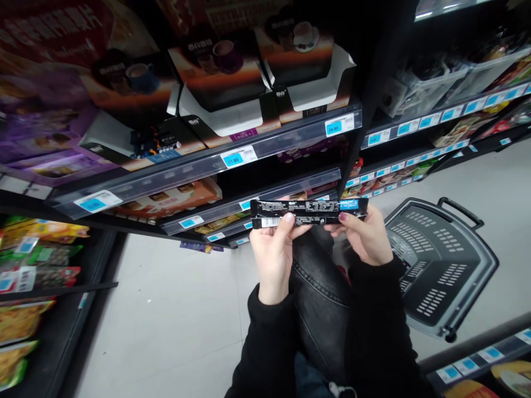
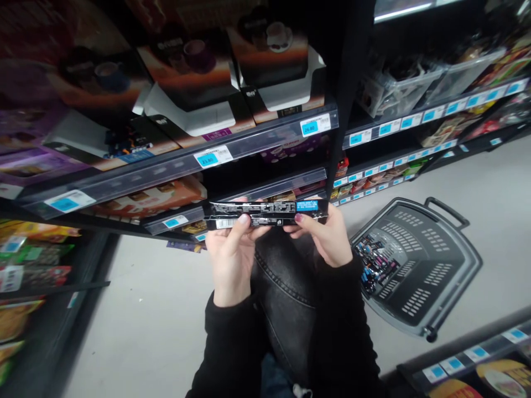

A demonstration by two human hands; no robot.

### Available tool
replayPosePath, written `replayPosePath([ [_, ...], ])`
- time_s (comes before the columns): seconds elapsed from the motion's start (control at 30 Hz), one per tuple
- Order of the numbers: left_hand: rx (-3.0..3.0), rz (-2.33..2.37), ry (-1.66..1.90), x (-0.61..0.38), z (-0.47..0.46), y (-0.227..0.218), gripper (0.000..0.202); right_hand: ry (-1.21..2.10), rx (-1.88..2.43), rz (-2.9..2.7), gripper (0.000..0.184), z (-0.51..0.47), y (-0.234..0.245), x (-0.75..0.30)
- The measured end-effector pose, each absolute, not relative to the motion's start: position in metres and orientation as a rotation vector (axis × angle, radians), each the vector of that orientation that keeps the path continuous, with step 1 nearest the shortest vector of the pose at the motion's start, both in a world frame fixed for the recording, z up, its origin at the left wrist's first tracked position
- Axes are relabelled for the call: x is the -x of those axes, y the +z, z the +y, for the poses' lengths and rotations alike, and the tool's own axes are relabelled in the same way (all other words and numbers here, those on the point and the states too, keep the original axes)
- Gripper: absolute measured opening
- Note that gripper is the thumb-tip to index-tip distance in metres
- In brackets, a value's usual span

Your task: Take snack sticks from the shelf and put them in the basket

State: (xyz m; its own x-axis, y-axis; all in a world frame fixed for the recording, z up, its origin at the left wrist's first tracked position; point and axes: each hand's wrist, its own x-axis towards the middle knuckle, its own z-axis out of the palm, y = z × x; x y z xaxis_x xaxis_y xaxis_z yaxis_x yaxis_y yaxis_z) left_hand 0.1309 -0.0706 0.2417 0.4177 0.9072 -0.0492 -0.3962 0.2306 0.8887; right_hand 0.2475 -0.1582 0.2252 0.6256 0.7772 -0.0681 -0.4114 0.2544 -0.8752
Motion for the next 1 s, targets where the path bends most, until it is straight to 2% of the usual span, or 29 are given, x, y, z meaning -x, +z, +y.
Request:
replayPosePath([
  [0.23,-0.943,0.567,0.878,-0.13,-0.069,0.239,0.039,0.851,1.01,-0.344,0.023,-0.164,0.226,-0.253],
  [0.43,-1.162,0.619,0.818,-0.114,-0.049,0.237,0.021,0.747,1.099,-0.392,0.024,-0.177,0.228,-0.262],
  [0.6,-1.424,0.666,0.454,-0.109,-0.044,0.239,0.036,0.623,1.139,-0.354,0.025,-0.178,0.224,-0.268],
  [0.73,-1.678,0.598,0.109,-0.113,-0.052,0.24,0.019,0.477,1.205,-0.334,0.018,-0.172,0.222,-0.267],
  [0.83,-1.929,0.54,0.008,-0.12,-0.062,0.242,0.013,0.451,1.244,-0.407,0.016,-0.17,0.222,-0.264],
  [1.0,-1.951,0.506,0.068,-0.133,-0.079,0.244,0.023,0.471,1.294,-0.553,0.021,-0.17,0.221,-0.261],
])
